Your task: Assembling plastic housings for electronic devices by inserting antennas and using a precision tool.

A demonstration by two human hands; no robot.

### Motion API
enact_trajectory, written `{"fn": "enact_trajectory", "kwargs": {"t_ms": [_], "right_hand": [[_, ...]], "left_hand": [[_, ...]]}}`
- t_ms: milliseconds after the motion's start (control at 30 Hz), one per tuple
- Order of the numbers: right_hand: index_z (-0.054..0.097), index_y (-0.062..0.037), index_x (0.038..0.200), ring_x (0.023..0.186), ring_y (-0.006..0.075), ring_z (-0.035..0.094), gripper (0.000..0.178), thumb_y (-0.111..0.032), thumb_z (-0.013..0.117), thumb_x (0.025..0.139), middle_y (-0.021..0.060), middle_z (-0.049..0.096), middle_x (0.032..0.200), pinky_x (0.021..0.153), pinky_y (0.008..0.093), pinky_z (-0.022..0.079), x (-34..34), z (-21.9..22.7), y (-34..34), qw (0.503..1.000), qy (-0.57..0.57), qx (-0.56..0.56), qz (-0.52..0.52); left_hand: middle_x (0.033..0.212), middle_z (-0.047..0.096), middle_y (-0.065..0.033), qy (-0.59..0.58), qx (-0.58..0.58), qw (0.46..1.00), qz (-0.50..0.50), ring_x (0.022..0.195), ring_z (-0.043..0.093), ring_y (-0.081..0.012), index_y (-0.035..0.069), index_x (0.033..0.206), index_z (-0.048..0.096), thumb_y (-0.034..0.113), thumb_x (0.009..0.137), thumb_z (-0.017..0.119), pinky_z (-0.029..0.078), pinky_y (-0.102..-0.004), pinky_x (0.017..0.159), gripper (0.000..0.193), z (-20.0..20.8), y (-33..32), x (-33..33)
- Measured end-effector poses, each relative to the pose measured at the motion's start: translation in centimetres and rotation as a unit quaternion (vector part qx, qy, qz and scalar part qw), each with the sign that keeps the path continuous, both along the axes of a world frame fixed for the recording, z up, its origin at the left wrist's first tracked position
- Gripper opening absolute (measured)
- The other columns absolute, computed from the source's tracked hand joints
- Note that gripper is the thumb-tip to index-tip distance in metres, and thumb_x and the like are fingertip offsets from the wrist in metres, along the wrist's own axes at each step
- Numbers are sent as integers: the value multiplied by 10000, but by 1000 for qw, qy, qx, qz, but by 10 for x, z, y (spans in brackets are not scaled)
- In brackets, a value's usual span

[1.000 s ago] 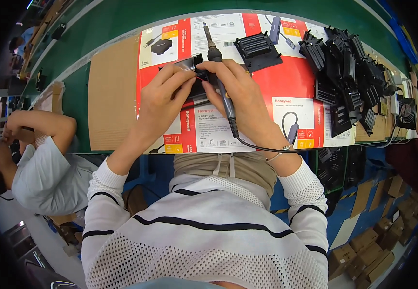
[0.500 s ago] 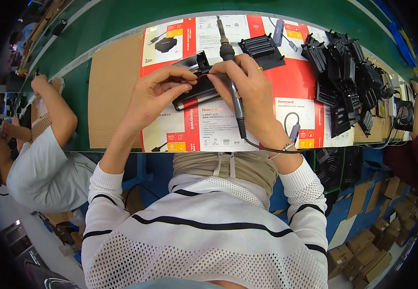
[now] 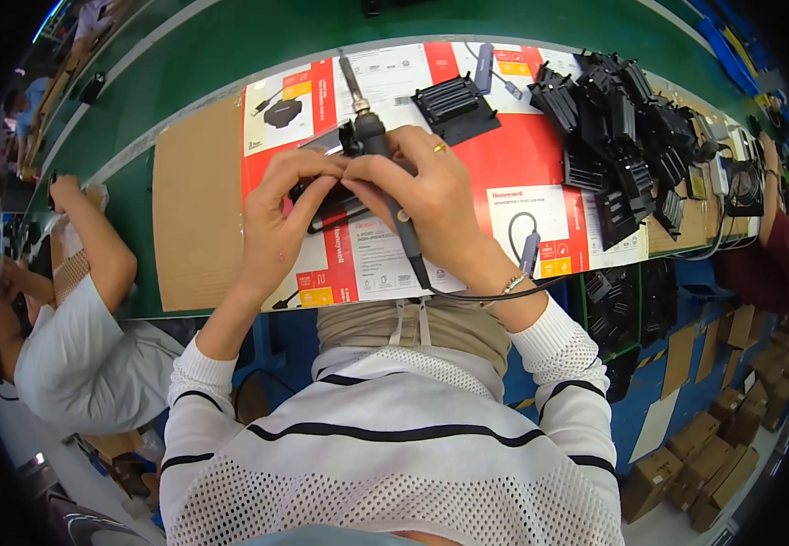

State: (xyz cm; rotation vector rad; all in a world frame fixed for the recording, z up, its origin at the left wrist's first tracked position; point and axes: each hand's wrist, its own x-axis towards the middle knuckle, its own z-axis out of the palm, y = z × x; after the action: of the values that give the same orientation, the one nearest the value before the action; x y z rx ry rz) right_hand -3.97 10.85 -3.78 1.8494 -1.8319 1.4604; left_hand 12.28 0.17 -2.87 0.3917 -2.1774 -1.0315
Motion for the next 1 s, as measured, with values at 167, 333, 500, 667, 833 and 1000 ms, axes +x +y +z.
{"fn": "enact_trajectory", "kwargs": {"t_ms": [167,333,500,667,833,1000], "right_hand": [[704,-92,976,781,241,614,250,-25,811,760,91,585,866,674,327,496,-3,3,10,999,14,35,19],[694,-125,1041,829,267,626,246,-90,774,811,77,613,896,756,370,474,-57,6,11,997,35,57,-32],[647,-115,1155,906,289,627,303,-130,729,863,82,642,992,842,393,456,-96,5,2,993,66,90,-35],[652,-88,1174,918,313,631,335,-67,735,850,127,655,983,828,371,484,-67,11,14,984,107,131,-63],[648,-94,1192,930,314,620,356,-95,743,848,120,648,966,825,353,486,-49,6,38,984,77,151,-62],[654,-72,1150,856,196,647,270,-99,715,888,65,667,902,764,310,486,-47,17,53,987,-40,133,-79]], "left_hand": [[964,678,-84,-61,134,989,-11,833,638,-143,1,1030,694,37,957,623,504,-268,760,108,5,5,5],[863,646,-65,-198,264,923,-197,700,598,-96,-34,1026,657,52,960,624,473,-234,678,113,59,-36,18],[742,614,-35,-310,414,786,-338,594,532,-59,-31,1023,619,108,945,644,423,-211,560,162,72,-48,-18],[752,639,-20,-303,407,807,-302,611,540,-53,-15,990,638,166,934,679,433,-195,568,194,16,-66,-60],[775,673,-50,-301,424,818,-246,664,618,-83,-24,939,675,147,873,733,493,-210,586,193,6,-67,-85],[772,676,-52,-312,436,817,-215,656,619,-83,-28,908,690,132,857,732,490,-207,575,173,3,-67,-93]]}}
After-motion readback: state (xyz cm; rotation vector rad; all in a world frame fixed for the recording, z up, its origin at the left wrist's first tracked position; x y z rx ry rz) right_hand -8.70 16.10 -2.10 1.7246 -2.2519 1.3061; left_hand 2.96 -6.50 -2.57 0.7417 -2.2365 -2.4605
